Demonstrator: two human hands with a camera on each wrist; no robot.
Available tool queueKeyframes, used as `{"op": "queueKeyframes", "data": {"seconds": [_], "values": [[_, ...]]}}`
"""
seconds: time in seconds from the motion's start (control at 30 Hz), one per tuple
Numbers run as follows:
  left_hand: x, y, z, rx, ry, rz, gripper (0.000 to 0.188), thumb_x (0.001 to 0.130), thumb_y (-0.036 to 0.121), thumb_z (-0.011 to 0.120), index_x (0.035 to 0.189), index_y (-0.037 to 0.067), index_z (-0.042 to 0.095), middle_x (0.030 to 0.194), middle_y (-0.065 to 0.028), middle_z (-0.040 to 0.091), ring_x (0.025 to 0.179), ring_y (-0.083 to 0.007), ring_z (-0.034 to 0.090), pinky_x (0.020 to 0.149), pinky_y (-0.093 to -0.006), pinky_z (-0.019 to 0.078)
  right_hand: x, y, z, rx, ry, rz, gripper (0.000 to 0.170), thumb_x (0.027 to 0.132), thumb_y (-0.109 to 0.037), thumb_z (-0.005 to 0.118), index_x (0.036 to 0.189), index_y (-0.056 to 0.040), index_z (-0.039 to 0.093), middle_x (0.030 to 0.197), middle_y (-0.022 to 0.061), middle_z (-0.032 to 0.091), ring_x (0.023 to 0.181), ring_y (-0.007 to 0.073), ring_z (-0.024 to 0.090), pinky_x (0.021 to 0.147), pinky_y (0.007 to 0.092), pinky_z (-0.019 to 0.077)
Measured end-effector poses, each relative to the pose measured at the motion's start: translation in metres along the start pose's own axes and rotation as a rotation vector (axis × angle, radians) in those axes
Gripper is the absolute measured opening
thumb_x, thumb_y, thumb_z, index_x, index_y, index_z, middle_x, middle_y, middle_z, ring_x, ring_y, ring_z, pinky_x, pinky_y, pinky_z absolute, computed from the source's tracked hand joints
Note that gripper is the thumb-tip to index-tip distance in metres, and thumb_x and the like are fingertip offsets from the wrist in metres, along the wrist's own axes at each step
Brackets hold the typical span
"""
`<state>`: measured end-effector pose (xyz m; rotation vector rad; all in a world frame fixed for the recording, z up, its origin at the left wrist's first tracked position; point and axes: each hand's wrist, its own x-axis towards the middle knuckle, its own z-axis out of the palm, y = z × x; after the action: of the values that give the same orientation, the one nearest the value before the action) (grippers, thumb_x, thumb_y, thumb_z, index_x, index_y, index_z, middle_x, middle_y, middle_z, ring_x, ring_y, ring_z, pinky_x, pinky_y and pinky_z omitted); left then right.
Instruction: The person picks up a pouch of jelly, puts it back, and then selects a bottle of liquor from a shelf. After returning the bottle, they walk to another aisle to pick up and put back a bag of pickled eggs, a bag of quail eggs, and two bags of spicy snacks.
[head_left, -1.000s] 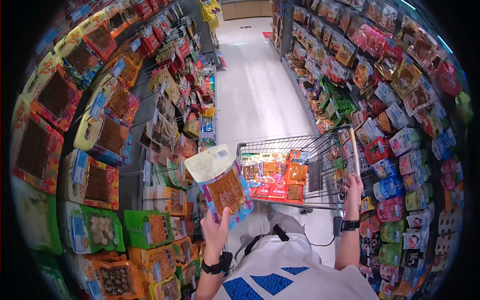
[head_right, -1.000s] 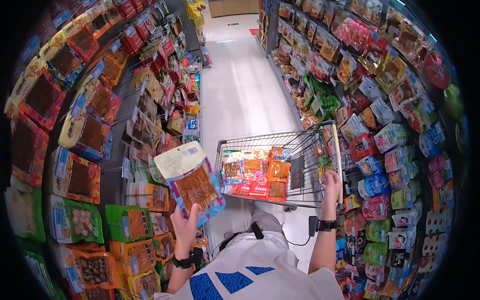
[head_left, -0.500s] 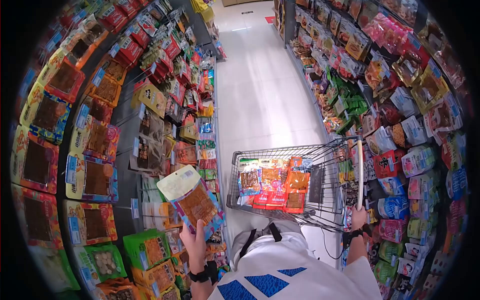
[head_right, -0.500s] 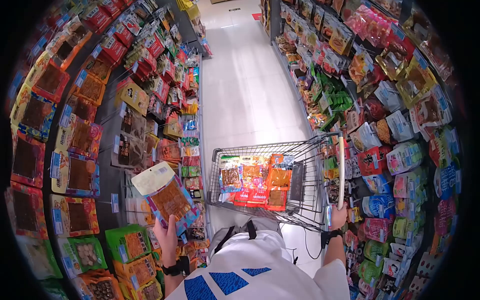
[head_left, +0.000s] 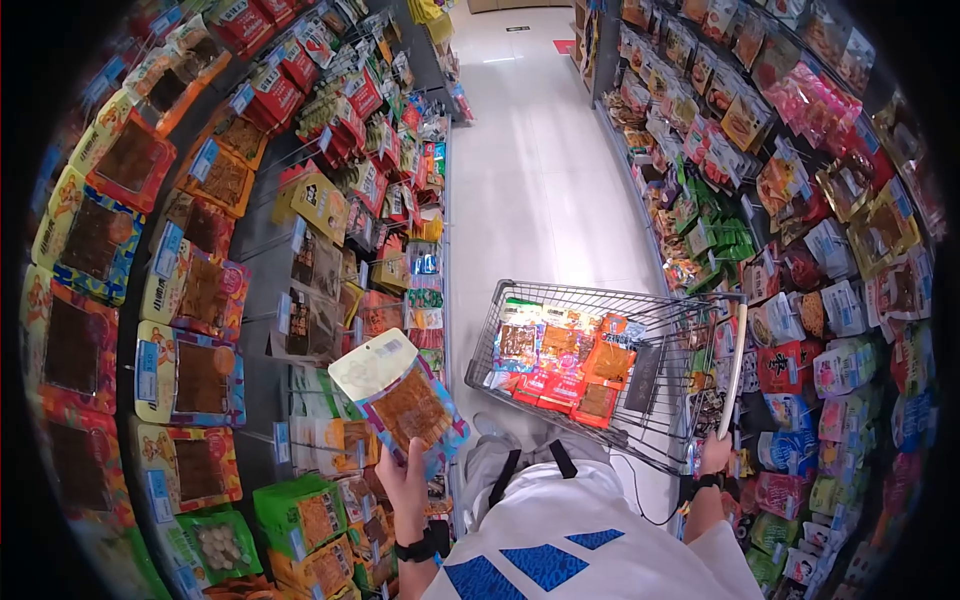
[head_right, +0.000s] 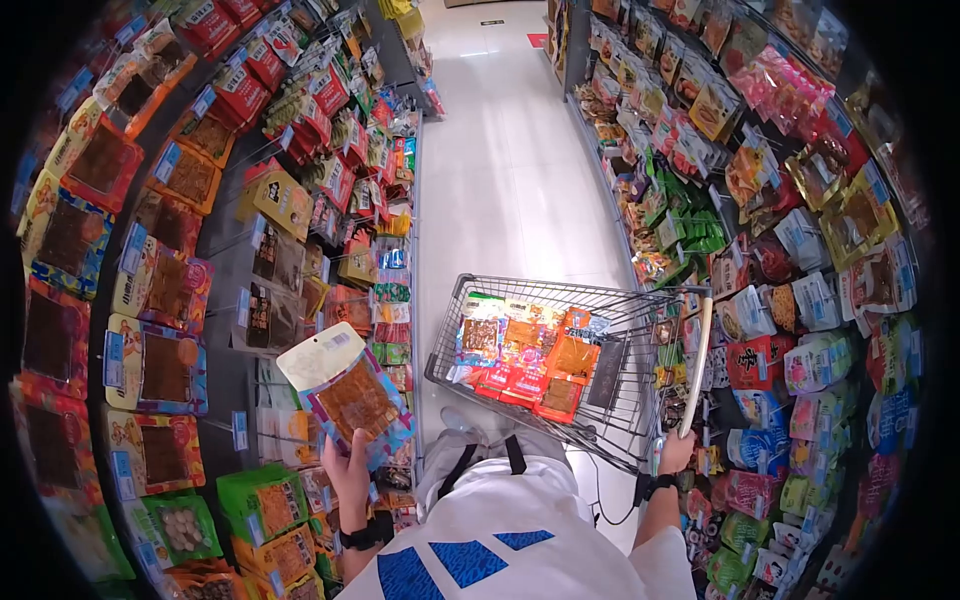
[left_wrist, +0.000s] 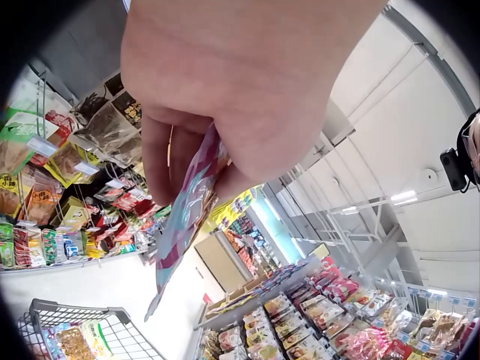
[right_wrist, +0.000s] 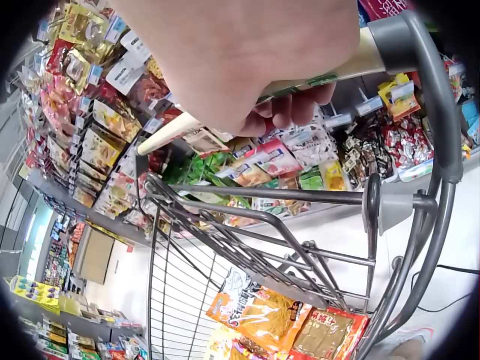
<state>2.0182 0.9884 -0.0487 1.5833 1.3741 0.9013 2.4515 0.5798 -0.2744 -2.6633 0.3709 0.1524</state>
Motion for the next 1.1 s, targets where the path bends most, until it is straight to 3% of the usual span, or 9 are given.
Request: {"op": "queueKeyframes", "data": {"seconds": [0.13,0.27,0.4,0.47,0.57,0.8,0.93,1.0,1.1], "values": [[0.031,-0.005,-0.011,-0.083,-0.038,-0.078,0.025,0.101,0.012,0.067,0.121,-0.002,0.063,0.091,0.0017,0.067,0.072,-0.0036,0.053,0.062,-0.0229,0.0424,-0.035,-0.040,-0.007,0.118,-0.087,0.138,0.042,0.086,-0.025,0.068,0.121,-0.0037,0.063,0.107,0.0232,0.071,0.102,0.0427,0.068,0.089,0.0529,0.0514],[0.066,-0.009,-0.028,-0.138,-0.051,-0.066,0.024,0.101,0.013,0.066,0.116,-0.005,0.065,0.086,0.0007,0.068,0.071,-0.0044,0.054,0.061,-0.0241,0.0444,-0.055,-0.058,0.015,-0.173,0.237,-0.002,0.065,0.083,-0.019,0.070,0.144,-0.0053,0.050,0.145,0.0204,0.051,0.127,0.0420,0.053,0.103,0.0507,0.0452],[0.095,-0.011,-0.041,-0.204,-0.016,-0.047,0.026,0.099,0.013,0.068,0.118,-0.004,0.065,0.089,-0.0010,0.071,0.073,-0.0054,0.058,0.066,-0.0254,0.0489,-0.079,-0.123,0.045,0.076,0.384,-0.476,0.061,0.086,-0.011,0.065,0.143,0.0016,0.047,0.151,0.0249,0.041,0.136,0.0457,0.044,0.116,0.0512,0.0328],[0.103,-0.019,-0.054,-0.214,-0.010,-0.084,0.027,0.099,0.014,0.068,0.119,-0.004,0.065,0.090,-0.0018,0.072,0.075,-0.0052,0.059,0.068,-0.0253,0.0494,-0.108,-0.186,0.063,0.219,0.294,-0.657,0.054,0.089,-0.005,0.061,0.141,0.0013,0.048,0.150,0.0221,0.041,0.134,0.0397,0.047,0.110,0.0462,0.0413],[0.115,-0.023,-0.064,-0.257,-0.027,-0.029,0.030,0.098,0.014,0.069,0.122,-0.004,0.065,0.095,-0.0042,0.074,0.079,-0.0073,0.062,0.071,-0.0269,0.0519,-0.188,-0.306,0.071,0.561,-0.256,-0.766,0.043,0.093,-0.004,0.061,0.135,0.0006,0.055,0.150,0.0134,0.042,0.128,0.0272,0.054,0.091,0.0338,0.0539],[0.120,-0.021,-0.106,-0.318,-0.088,-0.097,0.035,0.101,0.013,0.066,0.132,-0.003,0.060,0.119,-0.0068,0.070,0.099,-0.0102,0.064,0.088,-0.0296,0.0531,-0.387,-0.485,0.058,0.467,-1.017,-1.572,0.037,0.094,-0.012,0.070,0.128,0.0010,0.065,0.129,0.0154,0.066,0.118,0.0271,0.064,0.101,0.0371,0.0492],[0.124,0.002,-0.133,-0.209,-0.065,0.017,0.036,0.098,0.019,0.069,0.128,-0.001,0.063,0.116,-0.0154,0.074,0.104,-0.0225,0.072,0.091,-0.0366,0.0547,-0.469,-0.520,0.064,0.596,-1.392,-1.356,0.057,0.097,-0.017,0.070,0.148,-0.0037,0.049,0.130,0.0161,0.065,0.117,0.0199,0.064,0.096,0.0340,0.0523],[0.123,-0.002,-0.138,-0.288,-0.022,-0.014,0.036,0.098,0.019,0.070,0.127,-0.001,0.064,0.115,-0.0139,0.075,0.102,-0.0201,0.072,0.091,-0.0359,0.0549,-0.497,-0.527,0.058,0.924,-1.676,-0.804,0.058,0.098,-0.016,0.070,0.150,-0.0041,0.048,0.131,0.0177,0.063,0.117,0.0152,0.063,0.096,0.0315,0.0524],[0.118,-0.009,-0.146,-0.431,0.043,-0.090,0.034,0.098,0.019,0.071,0.125,-0.001,0.065,0.114,-0.0111,0.075,0.100,-0.0155,0.070,0.089,-0.0342,0.0551,-0.506,-0.541,0.056,0.817,-1.858,-0.744,0.048,0.096,-0.014,0.072,0.139,-0.0012,0.056,0.122,0.0119,0.068,0.110,0.0129,0.065,0.095,0.0301,0.0526]]}}
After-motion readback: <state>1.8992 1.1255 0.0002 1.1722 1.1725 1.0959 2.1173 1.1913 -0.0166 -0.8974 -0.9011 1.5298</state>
